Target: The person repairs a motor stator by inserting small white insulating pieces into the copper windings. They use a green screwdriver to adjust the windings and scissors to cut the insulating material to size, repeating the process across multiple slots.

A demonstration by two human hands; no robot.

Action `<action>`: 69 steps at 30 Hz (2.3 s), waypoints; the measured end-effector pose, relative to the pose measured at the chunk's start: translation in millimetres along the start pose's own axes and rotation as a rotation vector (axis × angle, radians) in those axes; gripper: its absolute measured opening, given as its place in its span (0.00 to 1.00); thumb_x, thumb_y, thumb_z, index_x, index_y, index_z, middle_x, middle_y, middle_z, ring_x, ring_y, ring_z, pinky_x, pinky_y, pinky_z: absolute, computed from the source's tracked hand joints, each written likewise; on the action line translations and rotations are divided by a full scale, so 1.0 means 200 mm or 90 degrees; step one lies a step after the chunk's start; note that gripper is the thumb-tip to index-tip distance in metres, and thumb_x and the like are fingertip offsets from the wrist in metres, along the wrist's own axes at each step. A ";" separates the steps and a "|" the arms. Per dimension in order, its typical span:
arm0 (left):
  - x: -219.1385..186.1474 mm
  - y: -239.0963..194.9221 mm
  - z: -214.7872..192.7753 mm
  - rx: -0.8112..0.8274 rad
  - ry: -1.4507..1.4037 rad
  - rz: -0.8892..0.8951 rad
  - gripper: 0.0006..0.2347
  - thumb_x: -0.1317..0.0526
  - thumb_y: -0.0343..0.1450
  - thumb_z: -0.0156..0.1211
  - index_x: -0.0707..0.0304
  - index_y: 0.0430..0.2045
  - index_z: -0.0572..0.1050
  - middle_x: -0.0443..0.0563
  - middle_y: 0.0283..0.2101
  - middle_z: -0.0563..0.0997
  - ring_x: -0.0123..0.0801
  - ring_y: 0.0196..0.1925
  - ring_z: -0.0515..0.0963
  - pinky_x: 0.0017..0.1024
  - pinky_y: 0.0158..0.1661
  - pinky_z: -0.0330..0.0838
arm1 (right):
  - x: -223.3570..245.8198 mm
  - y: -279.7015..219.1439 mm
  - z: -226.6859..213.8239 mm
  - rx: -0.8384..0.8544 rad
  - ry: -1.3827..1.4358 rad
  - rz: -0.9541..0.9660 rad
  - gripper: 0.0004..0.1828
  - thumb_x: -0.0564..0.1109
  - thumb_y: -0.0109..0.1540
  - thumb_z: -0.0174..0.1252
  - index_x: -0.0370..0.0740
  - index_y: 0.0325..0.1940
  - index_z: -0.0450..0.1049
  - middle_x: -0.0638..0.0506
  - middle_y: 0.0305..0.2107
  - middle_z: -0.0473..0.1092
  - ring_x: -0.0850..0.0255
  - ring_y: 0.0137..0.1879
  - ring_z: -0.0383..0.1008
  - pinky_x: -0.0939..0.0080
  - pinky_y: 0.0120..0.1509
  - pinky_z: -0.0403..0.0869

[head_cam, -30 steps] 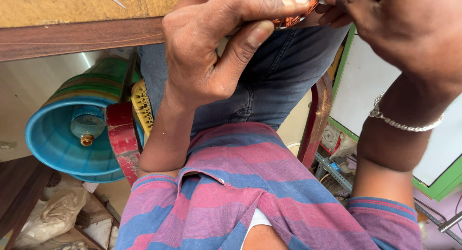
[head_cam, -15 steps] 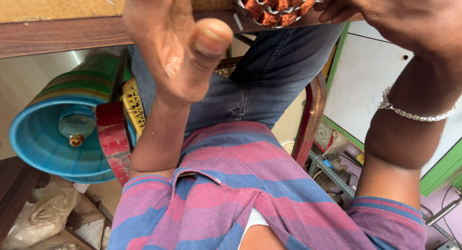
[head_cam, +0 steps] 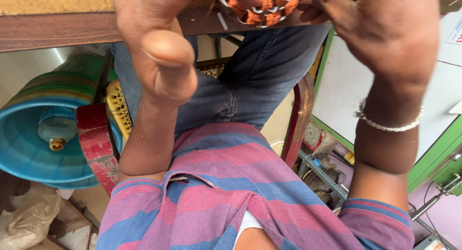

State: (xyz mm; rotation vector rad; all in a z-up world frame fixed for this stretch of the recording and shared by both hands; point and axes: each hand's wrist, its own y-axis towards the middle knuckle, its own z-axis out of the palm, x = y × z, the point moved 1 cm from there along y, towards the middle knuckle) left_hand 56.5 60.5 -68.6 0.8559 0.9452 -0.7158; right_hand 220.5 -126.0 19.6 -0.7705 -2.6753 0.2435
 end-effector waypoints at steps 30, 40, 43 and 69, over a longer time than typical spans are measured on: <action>0.01 -0.03 0.10 -0.073 0.383 0.014 0.06 0.68 0.85 0.57 0.60 0.56 0.72 0.54 0.48 0.76 0.41 0.44 0.81 0.32 0.46 0.73 | -0.04 -0.16 0.48 -0.478 0.291 -0.059 0.12 0.28 0.70 0.62 0.35 0.57 0.78 0.43 0.44 0.78 0.58 0.49 0.79 0.66 0.51 0.79; 0.03 -0.05 0.16 -0.133 0.433 -0.029 0.04 0.68 0.86 0.53 0.67 0.54 0.72 0.58 0.49 0.78 0.49 0.48 0.83 0.35 0.49 0.76 | 0.07 -0.18 0.46 -0.456 0.089 -0.065 0.19 0.22 0.67 0.60 0.30 0.60 0.75 0.40 0.50 0.76 0.49 0.54 0.78 0.56 0.56 0.79; 0.05 -0.05 0.16 -0.135 0.443 -0.029 0.05 0.69 0.86 0.51 0.67 0.54 0.72 0.59 0.49 0.78 0.49 0.47 0.83 0.35 0.47 0.76 | 0.07 -0.18 0.45 -0.434 0.067 -0.069 0.22 0.21 0.66 0.58 0.29 0.64 0.74 0.39 0.53 0.76 0.47 0.56 0.78 0.56 0.58 0.79; -0.17 -0.06 0.11 -0.047 0.452 0.010 0.15 0.58 0.83 0.55 0.69 0.61 0.67 0.63 0.47 0.78 0.40 0.51 0.83 0.32 0.52 0.78 | -0.04 -0.33 0.45 -0.530 0.622 -0.003 0.06 0.31 0.76 0.52 0.27 0.52 0.75 0.40 0.41 0.77 0.59 0.40 0.81 0.64 0.45 0.81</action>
